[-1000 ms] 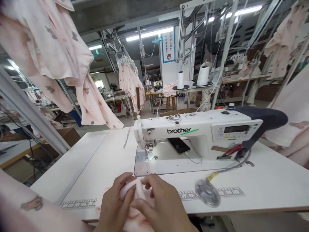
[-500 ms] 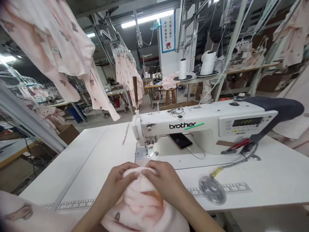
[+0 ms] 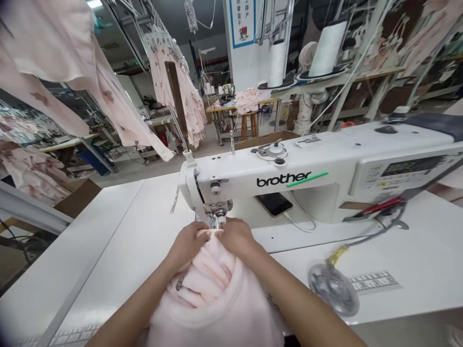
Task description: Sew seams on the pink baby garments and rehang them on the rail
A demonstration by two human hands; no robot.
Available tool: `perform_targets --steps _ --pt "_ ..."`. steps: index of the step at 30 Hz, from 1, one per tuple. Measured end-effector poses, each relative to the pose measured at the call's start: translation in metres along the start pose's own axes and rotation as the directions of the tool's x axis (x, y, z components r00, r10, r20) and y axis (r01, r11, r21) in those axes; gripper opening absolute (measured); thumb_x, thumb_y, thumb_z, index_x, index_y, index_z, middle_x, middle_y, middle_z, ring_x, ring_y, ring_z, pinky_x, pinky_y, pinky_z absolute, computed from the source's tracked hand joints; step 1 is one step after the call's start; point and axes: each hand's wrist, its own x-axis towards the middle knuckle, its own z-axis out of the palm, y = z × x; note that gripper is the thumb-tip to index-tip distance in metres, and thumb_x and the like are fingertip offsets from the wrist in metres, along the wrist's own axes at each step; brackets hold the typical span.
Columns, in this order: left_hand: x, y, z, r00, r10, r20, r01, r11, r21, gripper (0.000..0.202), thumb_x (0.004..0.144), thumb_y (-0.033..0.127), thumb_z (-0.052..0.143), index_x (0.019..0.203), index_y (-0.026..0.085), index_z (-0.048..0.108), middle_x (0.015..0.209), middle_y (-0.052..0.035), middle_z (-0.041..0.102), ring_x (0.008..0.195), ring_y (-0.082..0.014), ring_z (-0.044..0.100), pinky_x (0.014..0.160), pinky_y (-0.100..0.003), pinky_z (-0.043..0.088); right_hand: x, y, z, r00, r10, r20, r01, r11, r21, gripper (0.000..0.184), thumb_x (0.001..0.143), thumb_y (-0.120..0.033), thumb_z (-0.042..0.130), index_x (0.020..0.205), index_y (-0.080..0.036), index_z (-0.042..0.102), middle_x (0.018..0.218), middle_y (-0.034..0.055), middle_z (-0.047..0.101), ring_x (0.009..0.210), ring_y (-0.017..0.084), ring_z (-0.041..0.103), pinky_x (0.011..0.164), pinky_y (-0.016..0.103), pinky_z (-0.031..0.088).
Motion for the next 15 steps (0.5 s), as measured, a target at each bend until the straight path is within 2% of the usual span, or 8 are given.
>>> perform_targets --steps 4,10,15 --pt "0.014 0.003 0.000 0.997 -0.066 0.036 0.066 0.998 0.010 0.016 0.073 0.026 0.052 0.076 0.017 0.065 0.070 -0.0019 0.065 0.068 -0.0164 0.058 0.059 -0.024 0.038 0.005 0.005 -0.001 0.998 0.065 -0.023 -0.064 0.998 0.025 0.009 0.076 -0.026 0.055 0.077 -0.019 0.061 0.079 0.0038 0.063 0.070 0.017 0.056 0.057 0.024 0.033" --pt "0.017 0.010 0.004 0.994 -0.098 -0.048 0.100 0.993 0.057 0.016 0.075 0.021 0.047 0.076 0.017 0.062 0.075 -0.0033 0.065 0.077 -0.0179 0.059 0.067 -0.025 0.038 0.009 0.009 0.001 0.994 0.083 -0.077 -0.079 0.995 0.058 0.011 0.076 -0.025 0.053 0.071 -0.018 0.060 0.074 0.0034 0.063 0.066 0.016 0.055 0.056 0.024 0.032" --pt "0.018 0.010 0.005 0.993 -0.096 -0.075 0.102 0.991 0.088 0.016 0.077 0.021 0.045 0.078 0.018 0.060 0.078 -0.0052 0.065 0.080 -0.0205 0.060 0.068 -0.027 0.038 0.009 0.009 0.004 0.992 0.068 -0.108 -0.061 0.996 0.061 0.012 0.076 -0.025 0.054 0.070 -0.017 0.060 0.075 0.0040 0.064 0.066 0.015 0.055 0.055 0.023 0.031"
